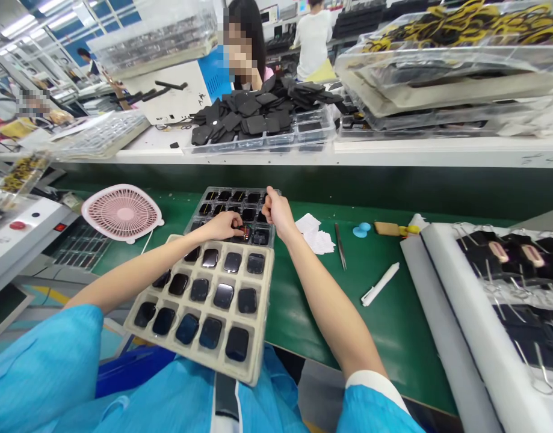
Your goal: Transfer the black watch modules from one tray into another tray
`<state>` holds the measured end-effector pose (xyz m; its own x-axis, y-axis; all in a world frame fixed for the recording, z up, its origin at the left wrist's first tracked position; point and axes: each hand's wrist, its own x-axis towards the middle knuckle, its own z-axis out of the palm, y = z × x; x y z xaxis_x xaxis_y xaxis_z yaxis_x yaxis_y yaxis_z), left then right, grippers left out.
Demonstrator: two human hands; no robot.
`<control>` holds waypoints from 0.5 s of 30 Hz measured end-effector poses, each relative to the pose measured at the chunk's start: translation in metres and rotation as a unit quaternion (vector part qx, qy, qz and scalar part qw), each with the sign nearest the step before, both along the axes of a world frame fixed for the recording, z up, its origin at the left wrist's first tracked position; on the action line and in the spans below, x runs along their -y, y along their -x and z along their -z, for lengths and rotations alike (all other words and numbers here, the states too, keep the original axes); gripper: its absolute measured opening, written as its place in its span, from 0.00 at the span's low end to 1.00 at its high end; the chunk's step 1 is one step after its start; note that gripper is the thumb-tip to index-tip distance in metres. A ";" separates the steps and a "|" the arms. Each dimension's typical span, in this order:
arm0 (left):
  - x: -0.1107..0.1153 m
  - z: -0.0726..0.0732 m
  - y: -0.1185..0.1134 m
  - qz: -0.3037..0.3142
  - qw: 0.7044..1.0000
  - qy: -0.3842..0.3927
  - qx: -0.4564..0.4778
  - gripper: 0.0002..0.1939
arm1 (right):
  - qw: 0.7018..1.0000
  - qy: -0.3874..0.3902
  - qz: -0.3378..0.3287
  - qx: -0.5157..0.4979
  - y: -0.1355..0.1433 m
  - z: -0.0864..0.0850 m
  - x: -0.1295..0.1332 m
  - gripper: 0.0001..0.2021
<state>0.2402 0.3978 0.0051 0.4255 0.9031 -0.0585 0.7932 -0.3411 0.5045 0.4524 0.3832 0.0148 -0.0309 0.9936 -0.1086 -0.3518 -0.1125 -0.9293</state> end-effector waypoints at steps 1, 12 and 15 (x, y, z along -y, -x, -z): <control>0.001 -0.001 0.001 0.005 1.000 0.006 0.026 0.10 | 1.000 0.000 0.003 0.017 0.002 0.001 0.000 0.32; 0.008 -0.039 -0.027 -0.080 0.948 0.055 0.305 0.15 | 0.946 -0.144 0.041 0.287 0.003 0.013 0.004 0.33; 0.009 -0.046 -0.043 -0.084 0.930 0.051 0.354 0.13 | 0.941 -0.172 0.036 0.289 0.009 0.011 0.007 0.29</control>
